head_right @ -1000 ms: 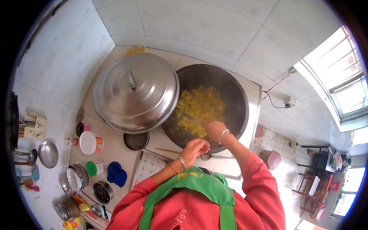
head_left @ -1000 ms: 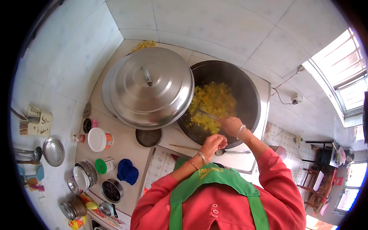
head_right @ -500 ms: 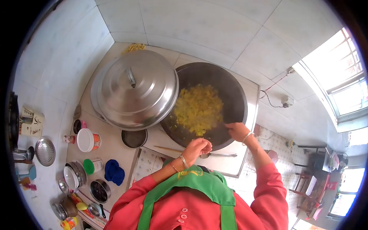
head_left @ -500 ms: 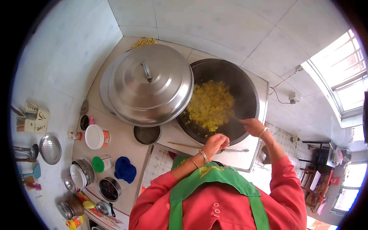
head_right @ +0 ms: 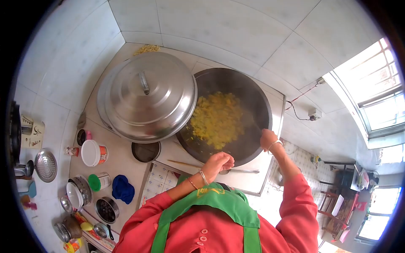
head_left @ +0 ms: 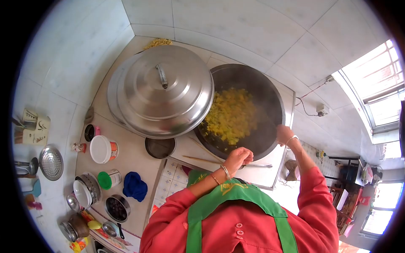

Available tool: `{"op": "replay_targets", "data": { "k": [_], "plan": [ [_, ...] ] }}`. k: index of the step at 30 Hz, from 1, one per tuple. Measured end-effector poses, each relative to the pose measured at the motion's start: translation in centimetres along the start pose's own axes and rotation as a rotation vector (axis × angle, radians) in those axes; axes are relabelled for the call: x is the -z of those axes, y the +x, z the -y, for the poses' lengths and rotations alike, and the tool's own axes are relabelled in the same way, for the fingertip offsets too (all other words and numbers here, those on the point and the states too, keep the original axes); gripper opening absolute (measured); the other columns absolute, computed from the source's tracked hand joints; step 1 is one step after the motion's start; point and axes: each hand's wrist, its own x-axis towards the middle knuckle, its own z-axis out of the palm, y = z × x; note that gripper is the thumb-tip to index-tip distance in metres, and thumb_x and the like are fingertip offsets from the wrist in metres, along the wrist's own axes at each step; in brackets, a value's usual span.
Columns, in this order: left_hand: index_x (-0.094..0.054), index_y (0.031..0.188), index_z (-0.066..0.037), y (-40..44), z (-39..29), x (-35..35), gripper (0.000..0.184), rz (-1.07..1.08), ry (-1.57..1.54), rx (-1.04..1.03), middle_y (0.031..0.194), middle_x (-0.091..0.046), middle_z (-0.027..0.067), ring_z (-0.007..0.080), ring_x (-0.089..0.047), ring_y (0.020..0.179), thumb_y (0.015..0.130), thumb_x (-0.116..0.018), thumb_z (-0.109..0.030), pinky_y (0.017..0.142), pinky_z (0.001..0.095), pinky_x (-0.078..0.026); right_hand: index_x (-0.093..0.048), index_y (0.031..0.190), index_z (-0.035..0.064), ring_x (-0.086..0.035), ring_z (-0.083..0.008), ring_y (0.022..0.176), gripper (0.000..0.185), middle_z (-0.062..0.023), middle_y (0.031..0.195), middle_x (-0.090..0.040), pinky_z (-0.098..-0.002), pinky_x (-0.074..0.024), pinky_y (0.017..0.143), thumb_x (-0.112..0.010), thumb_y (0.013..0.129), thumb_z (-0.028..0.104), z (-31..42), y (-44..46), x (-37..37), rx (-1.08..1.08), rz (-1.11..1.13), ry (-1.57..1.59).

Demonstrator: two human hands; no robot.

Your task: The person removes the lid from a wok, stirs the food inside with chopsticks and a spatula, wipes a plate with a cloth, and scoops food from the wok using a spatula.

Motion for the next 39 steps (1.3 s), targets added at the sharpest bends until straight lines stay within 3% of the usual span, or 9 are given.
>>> {"op": "replay_targets", "data": {
  "k": [7,13,16,18,21,23,25,37,39],
  "plan": [
    [-0.055,0.090,-0.003,0.1,-0.7,0.8,0.019,-0.005,-0.065,-0.017,0.089,-0.058,0.0052,0.0149,-0.057,0.084,0.089,-0.046,-0.019,0.078,0.0276,-0.047,-0.062,0.087,-0.0015,-0.060,-0.0346,0.087,0.018,-0.0228,0.090,-0.061,-0.0392,-0.0493,0.074,-0.050,0.074,0.005,4.7,2.8,3.4,0.232,-0.252,-0.509],
    [-0.055,0.090,-0.003,1.2,-1.6,0.9,0.019,-0.030,-0.109,-0.052,0.089,-0.058,0.0055,0.0153,-0.058,0.084,0.089,-0.047,-0.020,0.077,0.0274,-0.047,-0.062,0.086,-0.0018,-0.060,-0.0344,0.087,0.017,-0.0206,0.088,-0.062,-0.0376,-0.0496,0.073,-0.054,0.075,0.008,5.9,8.6,4.1,0.216,-0.142,-0.589],
    [-0.055,0.091,-0.003,2.0,-2.4,0.5,0.019,-0.029,-0.153,-0.024,0.091,-0.058,0.0066,0.0155,-0.057,0.086,0.089,-0.047,-0.020,0.078,0.0278,-0.046,-0.062,0.089,0.0007,-0.062,-0.0330,0.080,0.018,-0.0164,0.082,-0.063,-0.0389,-0.0501,0.066,-0.053,0.078,0.013,6.1,12.6,2.8,0.309,0.276,-1.127],
    [-0.053,0.096,-0.002,3.0,-2.8,0.3,0.020,-0.014,-0.180,-0.003,0.094,-0.057,0.0080,0.0163,-0.057,0.089,0.088,-0.048,-0.021,0.080,0.0285,-0.046,-0.061,0.091,0.0063,-0.062,-0.0288,0.067,0.018,-0.0113,0.072,-0.062,-0.0399,-0.0484,0.056,-0.051,0.081,0.017,4.9,16.0,1.3,0.913,0.428,-1.484],
    [-0.050,0.100,-0.003,4.7,-2.7,0.6,0.023,-0.061,-0.229,-0.004,0.098,-0.056,0.0087,0.0172,-0.056,0.091,0.088,-0.049,-0.022,0.080,0.0284,-0.045,-0.060,0.092,0.0080,-0.060,-0.0267,0.066,0.018,-0.0105,0.071,-0.060,-0.0405,-0.0471,0.055,-0.051,0.081,0.017,2.4,21.5,-3.7,0.933,0.348,-0.841],
    [-0.048,0.102,-0.003,5.6,-2.4,1.2,0.025,-0.075,-0.231,-0.005,0.100,-0.054,0.0095,0.0179,-0.056,0.092,0.087,-0.050,-0.022,0.081,0.0287,-0.045,-0.059,0.094,0.0073,-0.060,-0.0262,0.069,0.019,-0.0116,0.074,-0.061,-0.0400,-0.0474,0.059,-0.051,0.079,0.016,5.8,17.8,-5.8,0.487,0.266,-0.176],
    [-0.048,0.101,-0.003,6.0,-2.1,1.9,0.024,-0.099,-0.298,0.028,0.100,-0.054,0.0102,0.0185,-0.056,0.093,0.086,-0.050,-0.022,0.082,0.0295,-0.045,-0.059,0.095,0.0067,-0.060,-0.0257,0.071,0.021,-0.0128,0.077,-0.062,-0.0395,-0.0477,0.062,-0.052,0.077,0.015,8.3,14.3,-5.9,0.413,0.194,-0.028],
    [-0.050,0.097,-0.004,6.3,-1.3,-0.3,0.017,0.021,-0.403,0.132,0.099,-0.056,0.0109,0.0214,-0.056,0.095,0.087,-0.047,-0.017,0.081,0.0321,-0.047,-0.064,0.082,0.0012,-0.061,-0.0328,0.085,0.016,-0.0197,0.084,-0.062,-0.0382,-0.0502,0.072,-0.051,0.074,0.007,3.7,7.7,3.9,0.177,-0.136,-0.579],
    [-0.050,0.097,-0.004,6.4,-1.1,-0.4,0.017,0.023,-0.414,0.164,0.100,-0.056,0.0106,0.0216,-0.056,0.095,0.087,-0.047,-0.017,0.082,0.0319,-0.047,-0.066,0.075,0.0043,-0.062,-0.0281,0.082,0.015,-0.0157,0.080,-0.064,-0.0354,-0.0506,0.070,-0.054,0.074,0.013,2.2,11.6,1.1,0.435,0.400,-1.162]
  ]
}}
